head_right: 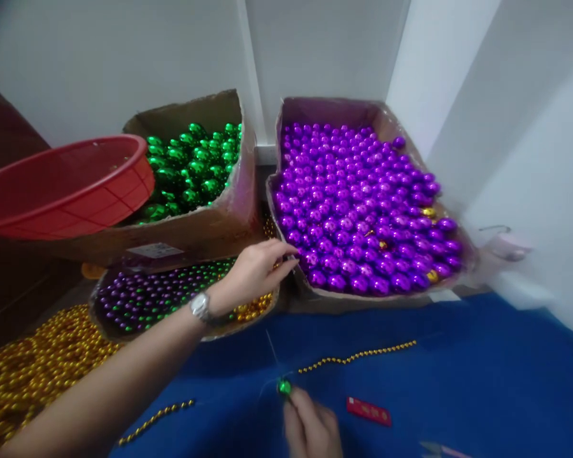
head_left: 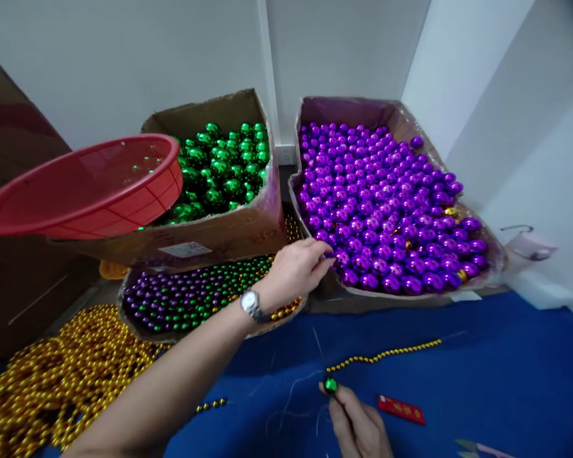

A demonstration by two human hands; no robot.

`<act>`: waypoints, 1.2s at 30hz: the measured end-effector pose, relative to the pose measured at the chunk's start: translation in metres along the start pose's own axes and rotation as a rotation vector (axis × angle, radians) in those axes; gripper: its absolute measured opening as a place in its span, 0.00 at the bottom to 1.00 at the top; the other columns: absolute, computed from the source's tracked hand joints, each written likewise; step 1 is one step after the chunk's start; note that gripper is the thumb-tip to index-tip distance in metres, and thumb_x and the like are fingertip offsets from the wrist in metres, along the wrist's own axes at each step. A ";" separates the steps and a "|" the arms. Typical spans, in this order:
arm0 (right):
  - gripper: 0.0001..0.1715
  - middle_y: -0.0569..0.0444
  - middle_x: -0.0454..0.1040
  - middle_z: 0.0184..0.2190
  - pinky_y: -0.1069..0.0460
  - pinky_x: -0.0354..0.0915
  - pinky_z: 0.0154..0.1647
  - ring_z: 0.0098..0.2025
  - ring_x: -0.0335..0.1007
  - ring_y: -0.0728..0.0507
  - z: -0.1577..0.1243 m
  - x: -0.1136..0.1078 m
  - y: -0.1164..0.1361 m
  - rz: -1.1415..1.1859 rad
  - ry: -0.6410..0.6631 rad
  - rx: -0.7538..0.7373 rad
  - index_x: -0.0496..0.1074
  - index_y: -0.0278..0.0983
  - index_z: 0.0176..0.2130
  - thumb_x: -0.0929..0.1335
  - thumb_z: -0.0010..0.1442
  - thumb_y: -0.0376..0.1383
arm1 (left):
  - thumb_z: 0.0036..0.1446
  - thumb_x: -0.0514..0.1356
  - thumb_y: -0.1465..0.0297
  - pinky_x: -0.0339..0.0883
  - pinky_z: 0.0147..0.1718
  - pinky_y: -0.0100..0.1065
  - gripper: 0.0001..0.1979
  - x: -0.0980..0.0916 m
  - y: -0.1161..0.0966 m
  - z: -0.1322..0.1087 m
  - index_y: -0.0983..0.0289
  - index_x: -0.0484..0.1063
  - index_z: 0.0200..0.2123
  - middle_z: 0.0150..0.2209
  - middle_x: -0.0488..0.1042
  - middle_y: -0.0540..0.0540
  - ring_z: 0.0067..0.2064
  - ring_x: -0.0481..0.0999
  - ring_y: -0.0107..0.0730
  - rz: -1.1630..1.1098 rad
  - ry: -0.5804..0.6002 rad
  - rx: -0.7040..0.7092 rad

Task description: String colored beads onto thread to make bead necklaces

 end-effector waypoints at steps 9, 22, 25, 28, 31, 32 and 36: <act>0.21 0.55 0.74 0.20 0.58 0.67 0.26 0.22 0.72 0.48 -0.006 0.008 -0.009 0.102 0.137 0.009 0.72 0.39 0.44 0.55 0.67 0.42 | 0.59 0.52 0.62 0.64 0.34 0.31 0.13 0.026 0.070 -0.043 0.62 0.73 0.35 0.30 0.76 0.55 0.33 0.75 0.34 0.212 0.479 -0.142; 0.18 0.58 0.66 0.20 0.56 0.58 0.23 0.20 0.61 0.50 0.005 0.017 0.000 0.119 0.302 0.039 0.69 0.37 0.43 0.54 0.67 0.38 | 0.56 0.56 0.65 0.67 0.40 0.37 0.13 0.063 0.101 -0.109 0.64 0.69 0.43 0.42 0.71 0.60 0.39 0.74 0.40 0.172 0.413 -0.303; 0.17 0.58 0.68 0.21 0.56 0.59 0.24 0.21 0.63 0.49 0.007 0.017 0.003 0.132 0.298 0.020 0.69 0.37 0.45 0.55 0.67 0.37 | 0.56 0.57 0.62 0.67 0.41 0.37 0.17 0.038 0.095 -0.115 0.63 0.67 0.48 0.43 0.70 0.58 0.40 0.73 0.37 -0.245 0.185 -0.449; 0.16 0.56 0.71 0.24 0.56 0.61 0.25 0.23 0.66 0.49 0.010 0.018 0.007 0.163 0.288 -0.014 0.69 0.38 0.47 0.57 0.66 0.36 | 0.55 0.59 0.62 0.70 0.38 0.35 0.18 0.037 0.086 -0.134 0.63 0.66 0.48 0.43 0.71 0.56 0.40 0.73 0.33 -0.915 0.011 -0.646; 0.16 0.54 0.74 0.28 0.55 0.63 0.29 0.27 0.70 0.48 0.012 0.021 0.013 0.156 0.303 -0.064 0.69 0.39 0.47 0.57 0.66 0.34 | 0.57 0.58 0.63 0.70 0.40 0.33 0.16 0.046 0.076 -0.152 0.63 0.69 0.47 0.48 0.70 0.58 0.44 0.72 0.34 -1.338 -0.126 -0.766; 0.16 0.54 0.74 0.28 0.55 0.63 0.29 0.28 0.71 0.47 0.013 0.021 0.014 0.144 0.303 -0.077 0.69 0.39 0.47 0.57 0.66 0.34 | 0.58 0.58 0.63 0.70 0.40 0.33 0.15 0.049 0.075 -0.157 0.63 0.70 0.47 0.48 0.70 0.58 0.44 0.73 0.34 -1.408 -0.162 -0.797; 0.16 0.54 0.75 0.27 0.55 0.64 0.28 0.27 0.71 0.47 0.012 0.022 0.015 0.109 0.290 -0.090 0.70 0.39 0.47 0.57 0.66 0.34 | 0.56 0.60 0.64 0.70 0.39 0.32 0.14 0.053 0.073 -0.170 0.62 0.72 0.45 0.45 0.73 0.57 0.42 0.73 0.32 -1.465 -0.216 -0.856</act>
Point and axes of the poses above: each hand's wrist, its own z-axis towards the middle knuckle, its own x-axis out of the palm, y = z × x, the point moved 9 cm from there along z, towards the middle knuckle
